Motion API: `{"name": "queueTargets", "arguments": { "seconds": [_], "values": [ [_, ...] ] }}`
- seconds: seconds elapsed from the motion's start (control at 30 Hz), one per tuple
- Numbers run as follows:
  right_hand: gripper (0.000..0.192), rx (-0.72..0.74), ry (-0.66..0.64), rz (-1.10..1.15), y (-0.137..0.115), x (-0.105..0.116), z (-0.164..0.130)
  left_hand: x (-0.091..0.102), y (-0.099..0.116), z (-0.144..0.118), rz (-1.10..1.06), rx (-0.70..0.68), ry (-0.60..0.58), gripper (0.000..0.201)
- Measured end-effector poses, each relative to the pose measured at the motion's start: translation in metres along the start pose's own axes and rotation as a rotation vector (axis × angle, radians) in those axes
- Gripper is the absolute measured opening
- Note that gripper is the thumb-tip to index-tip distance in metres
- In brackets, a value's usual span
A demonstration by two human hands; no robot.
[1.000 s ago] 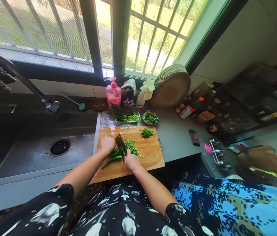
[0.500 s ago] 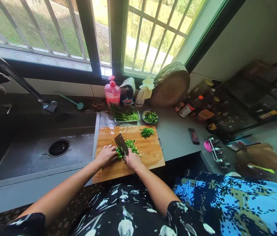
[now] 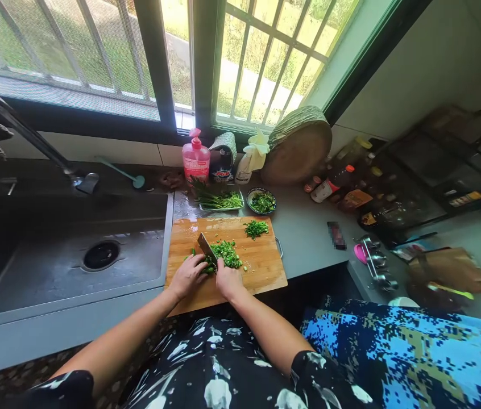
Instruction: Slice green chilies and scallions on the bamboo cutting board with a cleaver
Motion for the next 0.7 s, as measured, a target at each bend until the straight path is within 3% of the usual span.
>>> {"name": "queueTargets", "arguments": {
  "seconds": [0.17,0.37,0.7],
  "values": [
    [0.044,0.060,0.022,-0.044,-0.015,-0.001,-0.009,-0.008,-0.012,-0.011,-0.048,0.103,0.063,0.022],
    [0.044,0.064,-0.003,-0.039,-0.014,-0.001,-0.008,-0.004,-0.005,-0.015,-0.034,0.142,0.121,0.019],
    [0.035,0.035,-0.027,0.027,0.001,0.029,-0.013,-0.008,-0.007,-0.016,-0.029,0.176,0.111,0.023]
  ]
}}
Point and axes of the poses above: each hand's wrist, its own z-axis towards the middle knuckle, its own x-axis out of the back of the hand, y = z × x, the point moved 9 cm from there along z, towards the middle knuckle, and after that the axes turned 10 degrees about -x, right-handed, at the moved point
